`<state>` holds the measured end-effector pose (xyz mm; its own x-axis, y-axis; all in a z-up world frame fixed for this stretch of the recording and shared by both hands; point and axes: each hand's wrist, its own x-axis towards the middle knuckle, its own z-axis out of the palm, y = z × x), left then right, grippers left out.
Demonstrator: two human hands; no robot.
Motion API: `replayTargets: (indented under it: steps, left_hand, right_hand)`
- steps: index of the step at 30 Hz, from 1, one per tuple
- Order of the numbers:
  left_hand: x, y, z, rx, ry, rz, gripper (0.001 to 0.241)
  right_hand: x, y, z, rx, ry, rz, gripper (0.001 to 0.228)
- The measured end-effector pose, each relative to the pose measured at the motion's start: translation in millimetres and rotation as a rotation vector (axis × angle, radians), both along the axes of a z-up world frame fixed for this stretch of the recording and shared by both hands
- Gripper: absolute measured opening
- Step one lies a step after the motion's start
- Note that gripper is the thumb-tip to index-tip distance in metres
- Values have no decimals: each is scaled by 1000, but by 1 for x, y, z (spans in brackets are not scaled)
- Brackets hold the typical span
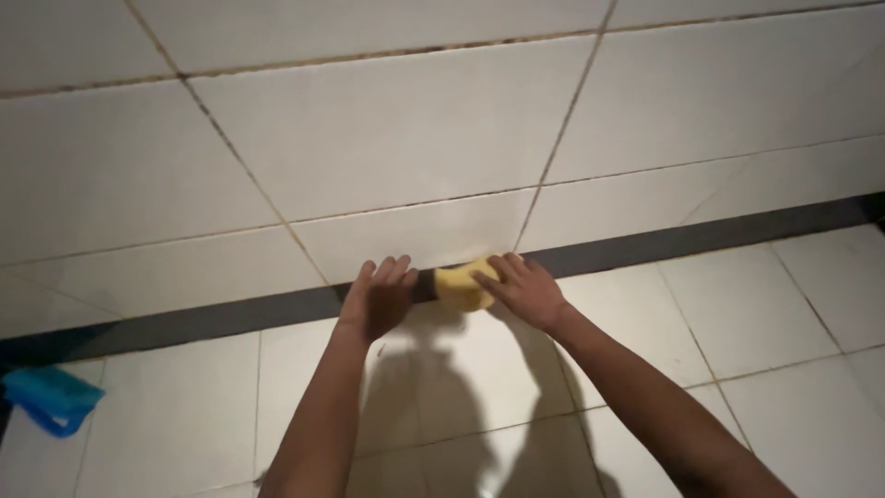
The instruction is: The person cleans the grout lines and surface of white wall tiles using a yellow sponge and a spray bottle. They repeatedly spray the cleaning solution onto the tiles and scrub the area with the sponge, focusing on the lower section of the wall near the floor.
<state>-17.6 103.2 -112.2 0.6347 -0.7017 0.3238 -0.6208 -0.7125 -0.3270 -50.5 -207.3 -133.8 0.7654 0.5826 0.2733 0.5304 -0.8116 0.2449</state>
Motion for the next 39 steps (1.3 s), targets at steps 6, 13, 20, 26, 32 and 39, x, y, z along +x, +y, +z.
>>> replayTargets:
  steps: [6, 13, 20, 26, 32, 39]
  left_hand:
    - [1, 56, -23, -103, 142, 57, 37]
    - [-10, 106, -42, -308, 233, 108, 40]
    - [8, 136, -95, -295, 568, 184, 32]
    - [-18, 135, -33, 62, 488, 286, 35]
    - [-16, 158, -80, -197, 161, 126, 36]
    - [-8, 131, -55, -31, 435, 169, 31]
  right_hand:
    - [28, 39, -5, 31, 93, 28, 66]
    - [41, 79, -64, -421, 143, -23, 72]
    - [41, 140, -60, -42, 223, 118, 71]
    - [46, 170, -91, -376, 501, -37, 57]
    - [44, 203, -84, -254, 373, 85, 51]
    - [44, 160, -79, -672, 370, 28, 61]
